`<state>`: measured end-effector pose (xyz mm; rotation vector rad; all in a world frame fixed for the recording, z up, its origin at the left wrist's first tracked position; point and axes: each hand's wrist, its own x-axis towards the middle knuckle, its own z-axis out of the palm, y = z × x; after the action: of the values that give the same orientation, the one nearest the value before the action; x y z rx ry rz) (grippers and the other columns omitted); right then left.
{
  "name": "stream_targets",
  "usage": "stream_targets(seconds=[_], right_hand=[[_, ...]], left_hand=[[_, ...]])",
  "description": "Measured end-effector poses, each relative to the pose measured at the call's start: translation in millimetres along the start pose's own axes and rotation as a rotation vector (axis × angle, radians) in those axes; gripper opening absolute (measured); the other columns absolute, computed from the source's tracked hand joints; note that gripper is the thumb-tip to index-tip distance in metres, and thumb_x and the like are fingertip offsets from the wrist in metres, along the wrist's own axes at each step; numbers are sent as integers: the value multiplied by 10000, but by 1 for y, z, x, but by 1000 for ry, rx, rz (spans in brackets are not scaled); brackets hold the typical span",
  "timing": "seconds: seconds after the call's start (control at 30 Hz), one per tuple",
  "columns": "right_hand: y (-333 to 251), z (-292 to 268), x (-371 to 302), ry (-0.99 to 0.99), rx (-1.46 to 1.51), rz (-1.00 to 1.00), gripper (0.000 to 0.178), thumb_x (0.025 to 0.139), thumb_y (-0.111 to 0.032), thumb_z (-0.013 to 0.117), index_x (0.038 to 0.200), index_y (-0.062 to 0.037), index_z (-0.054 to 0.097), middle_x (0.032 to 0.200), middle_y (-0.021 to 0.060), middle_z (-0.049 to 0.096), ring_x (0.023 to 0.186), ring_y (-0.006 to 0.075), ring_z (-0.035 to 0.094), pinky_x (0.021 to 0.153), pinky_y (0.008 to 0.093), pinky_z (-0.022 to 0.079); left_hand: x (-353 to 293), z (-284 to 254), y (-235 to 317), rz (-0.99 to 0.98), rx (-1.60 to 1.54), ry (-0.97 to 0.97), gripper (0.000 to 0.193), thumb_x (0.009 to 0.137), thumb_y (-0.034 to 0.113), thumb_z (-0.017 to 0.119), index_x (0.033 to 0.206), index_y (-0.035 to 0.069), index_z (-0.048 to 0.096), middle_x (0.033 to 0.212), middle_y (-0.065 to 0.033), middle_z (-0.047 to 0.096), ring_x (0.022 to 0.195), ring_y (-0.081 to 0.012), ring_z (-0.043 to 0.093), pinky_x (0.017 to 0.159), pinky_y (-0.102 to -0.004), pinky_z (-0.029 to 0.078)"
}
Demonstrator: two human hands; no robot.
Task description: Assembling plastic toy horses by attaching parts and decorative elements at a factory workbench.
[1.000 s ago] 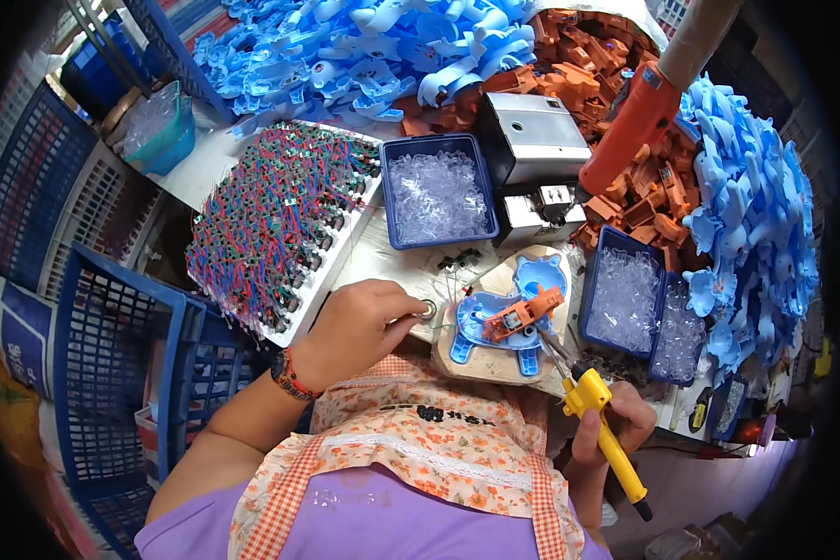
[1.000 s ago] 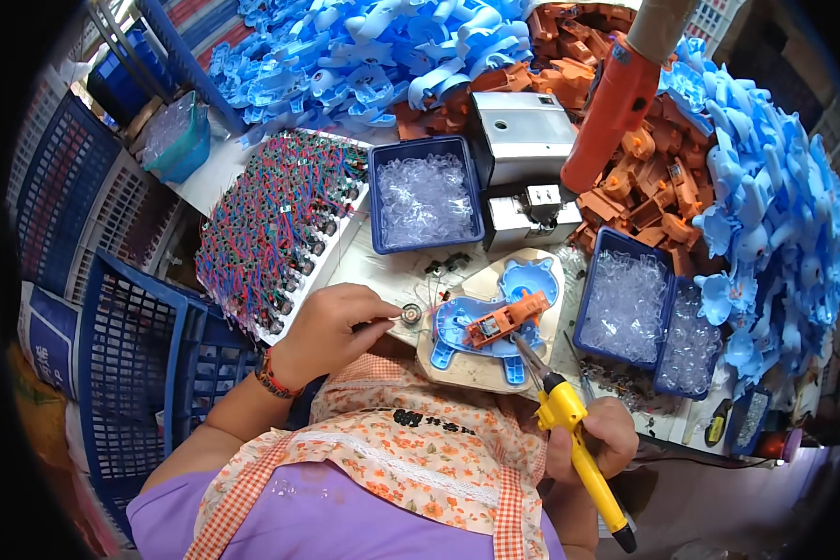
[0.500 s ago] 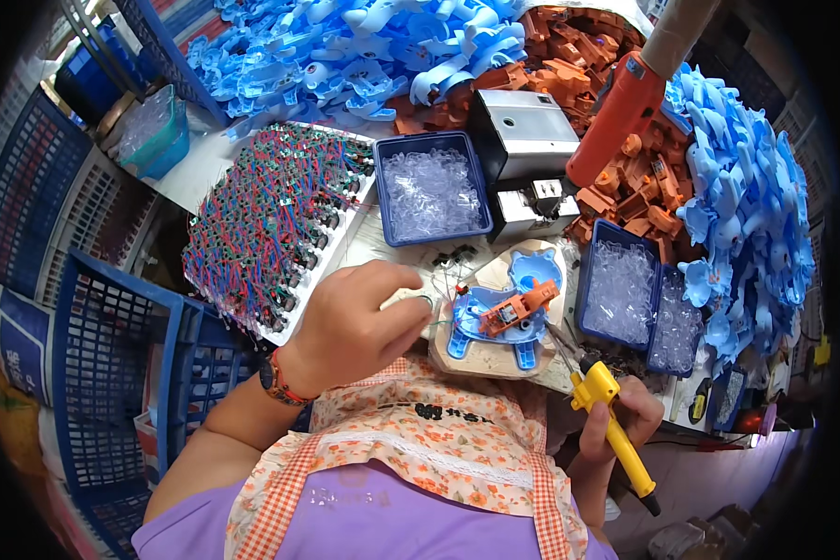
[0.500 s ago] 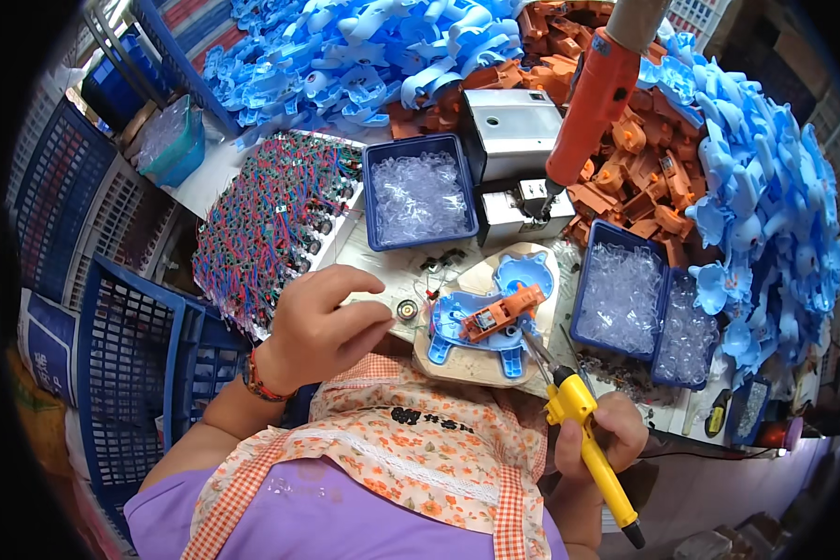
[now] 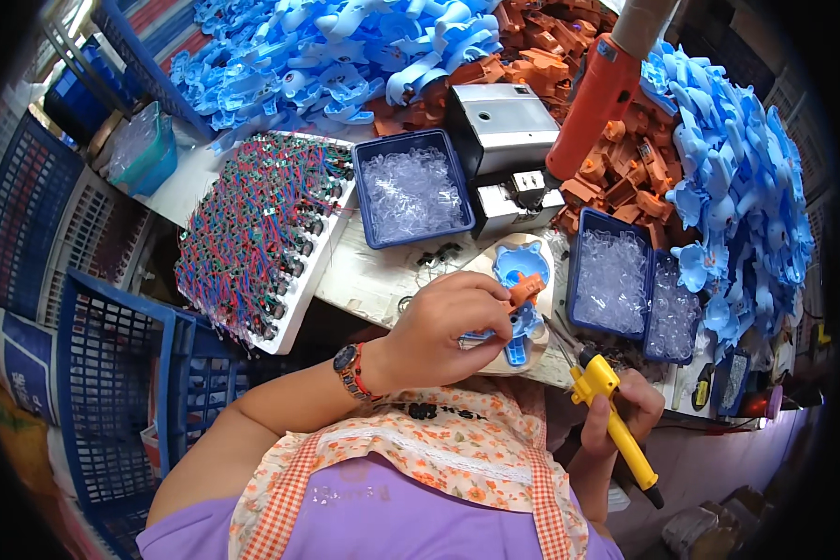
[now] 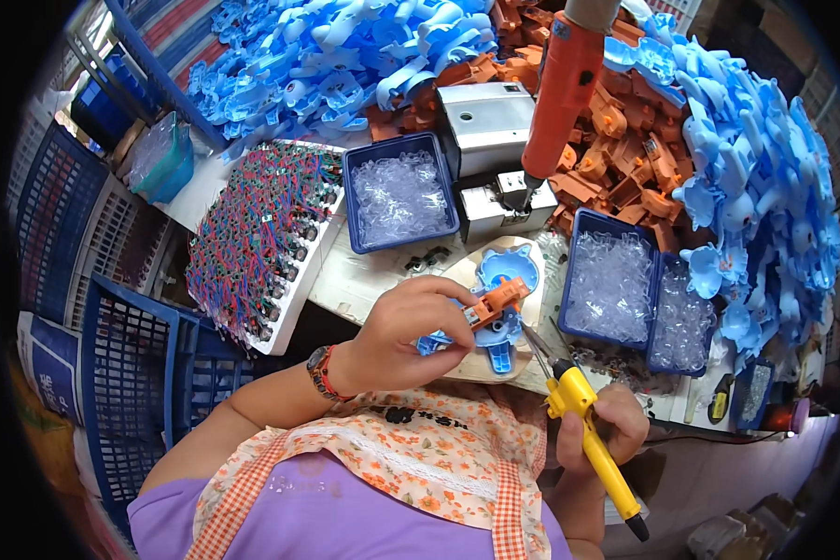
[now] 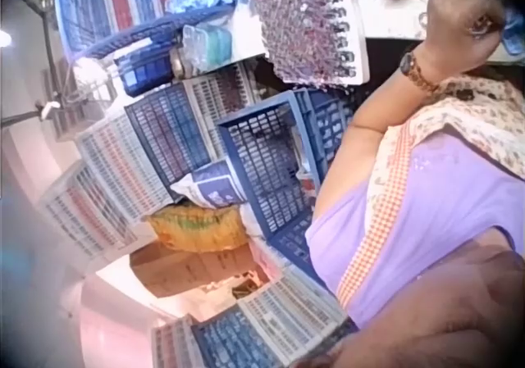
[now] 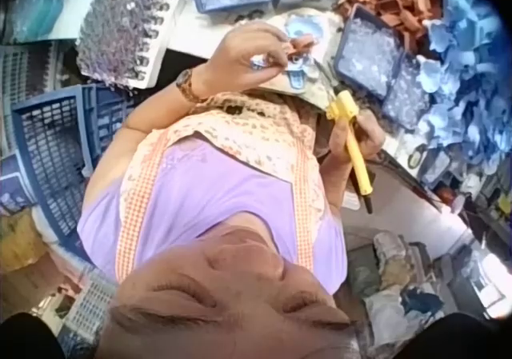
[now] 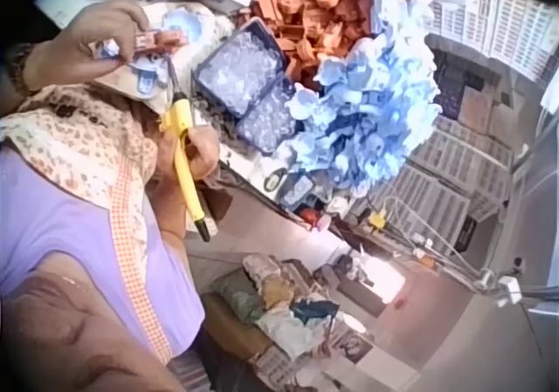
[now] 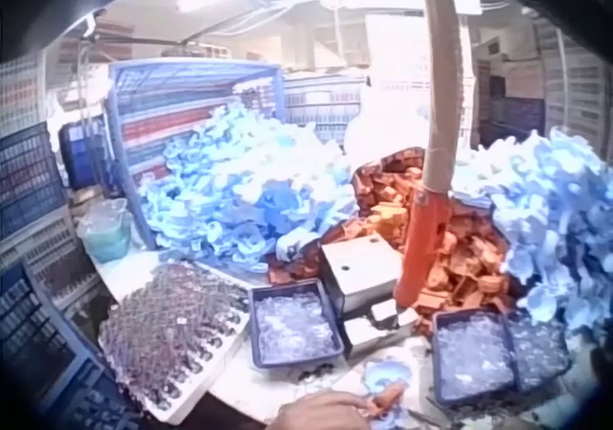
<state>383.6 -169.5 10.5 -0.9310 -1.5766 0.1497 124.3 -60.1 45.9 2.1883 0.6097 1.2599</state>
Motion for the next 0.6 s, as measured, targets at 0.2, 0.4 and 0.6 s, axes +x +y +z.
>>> stream_targets(seconds=[0.2, 0.4, 0.6], right_hand=[[3, 2, -3, 45, 4, 28, 335, 855, -110, 654, 1100, -26, 443, 988, 83, 476, 839, 174, 469, 778, 318, 413], [7, 3, -4, 44, -14, 29, 343, 852, -109, 656, 1107, -27, 441, 998, 75, 472, 846, 172, 469, 775, 322, 417], [7, 4, -2, 29, -24, 4, 330, 854, -104, 649, 1094, -36, 435, 976, 85, 474, 829, 167, 464, 760, 313, 410]], left_hand=[[6, -10, -6, 100, 202, -32, 225, 690, -3, 740, 875, 111, 683, 900, -3, 702, 986, -256, 678, 848, -406, 510], [6, -24, -13, 169, 426, -52, 319, 716, -9, 701, 1009, 117, 707, 999, -28, 725, 1001, -259, 684, 906, -412, 499], [-7, -11, -12, -185, -160, -27, 302, 809, -51, 657, 1089, 55, 690, 1022, -100, 727, 1053, -224, 678, 925, -359, 503]])
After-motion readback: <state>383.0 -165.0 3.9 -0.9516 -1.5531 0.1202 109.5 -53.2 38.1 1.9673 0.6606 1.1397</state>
